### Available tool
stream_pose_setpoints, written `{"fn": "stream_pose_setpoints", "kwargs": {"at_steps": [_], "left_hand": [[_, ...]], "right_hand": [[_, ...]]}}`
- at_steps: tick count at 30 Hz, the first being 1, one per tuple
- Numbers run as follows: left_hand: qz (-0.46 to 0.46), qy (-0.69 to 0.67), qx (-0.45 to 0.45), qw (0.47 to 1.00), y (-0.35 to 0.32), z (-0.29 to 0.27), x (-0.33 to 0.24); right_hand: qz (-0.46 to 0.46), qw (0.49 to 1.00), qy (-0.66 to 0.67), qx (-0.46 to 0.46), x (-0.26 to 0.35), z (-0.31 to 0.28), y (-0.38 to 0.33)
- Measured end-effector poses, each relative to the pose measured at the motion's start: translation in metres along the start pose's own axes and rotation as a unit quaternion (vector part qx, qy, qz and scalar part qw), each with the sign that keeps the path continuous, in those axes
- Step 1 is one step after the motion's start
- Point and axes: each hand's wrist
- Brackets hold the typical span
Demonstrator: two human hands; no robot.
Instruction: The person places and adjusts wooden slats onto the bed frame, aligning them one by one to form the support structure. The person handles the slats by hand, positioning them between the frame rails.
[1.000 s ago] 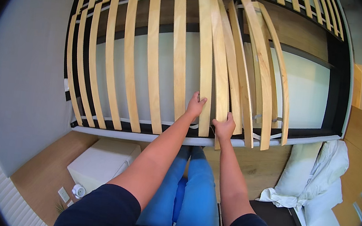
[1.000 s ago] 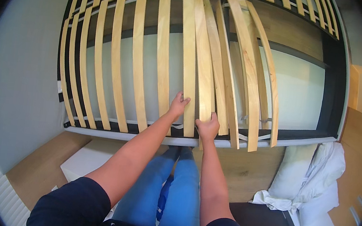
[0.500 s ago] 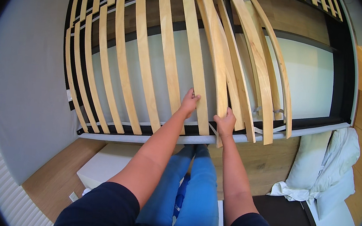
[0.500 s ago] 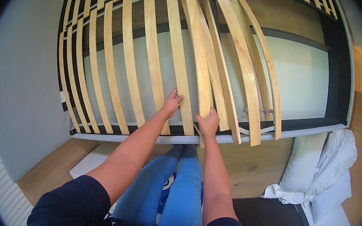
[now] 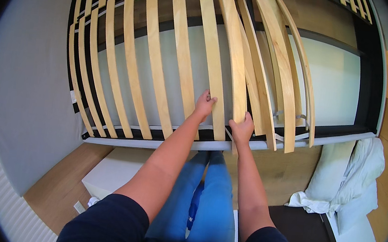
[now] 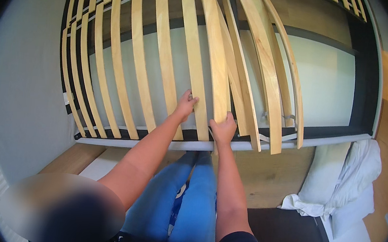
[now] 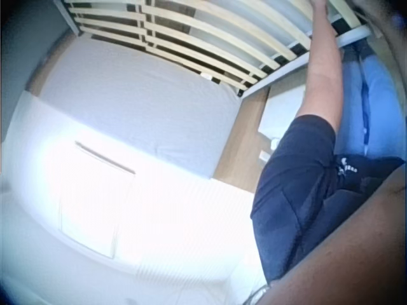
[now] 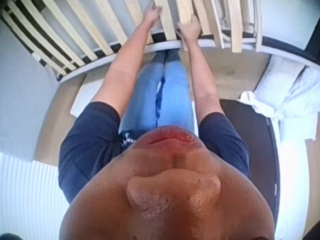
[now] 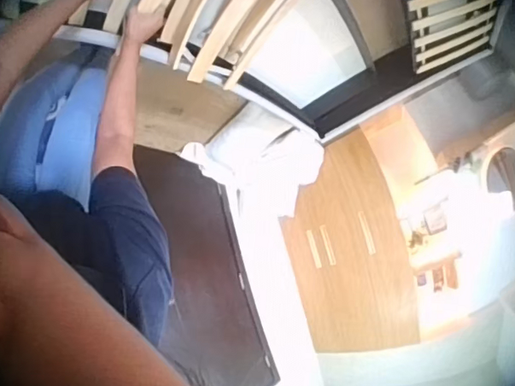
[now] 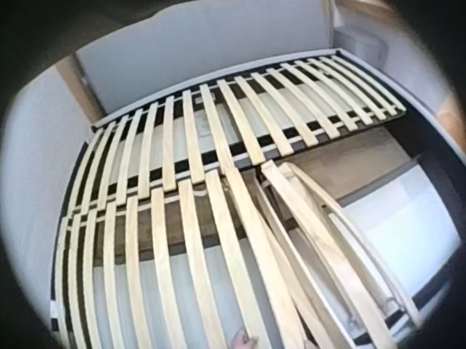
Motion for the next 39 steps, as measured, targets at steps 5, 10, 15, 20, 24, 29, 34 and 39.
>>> {"fn": "stream_pose_setpoints", "kwargs": {"at_steps": [5,10,15,20,24,29,34,39], "left_hand": [[0.288,0.325,-0.355,0.828,-0.023,0.031,-0.032],[0.154,0.193,-0.146,0.958,-0.042,0.079,-0.046],[0.168,0.088,-0.189,0.963,-0.028,0.090,-0.040],[0.188,-0.050,-0.191,0.962,-0.022,0.080,-0.015],[0.216,0.060,-0.249,0.942,-0.024,0.100,-0.028],[0.170,0.115,-0.337,0.919,-0.036,0.098,-0.045],[0.149,0.132,-0.348,0.916,-0.030,0.099,-0.039],[0.137,0.120,-0.343,0.922,-0.026,0.104,-0.039]], "right_hand": [[-0.005,0.999,-0.050,-0.017,0.009,0.001,-0.004],[-0.034,0.993,-0.109,0.010,0.013,0.008,-0.016],[-0.226,0.961,-0.160,0.013,0.011,-0.039,0.012],[-0.252,0.877,-0.296,-0.282,0.047,-0.160,0.161],[-0.103,0.959,-0.261,0.024,-0.020,-0.207,0.281],[-0.082,0.972,-0.222,0.015,-0.006,-0.198,0.282],[-0.106,0.972,-0.207,0.037,0.020,-0.212,0.267],[-0.077,0.961,-0.264,0.026,0.051,-0.200,0.270]]}}
Point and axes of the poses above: each hand's wrist, its own y-axis towards the middle knuckle, its own z-axis out of the palm, x = y × z, and after that the axes turned 2 degrees about x, right-handed
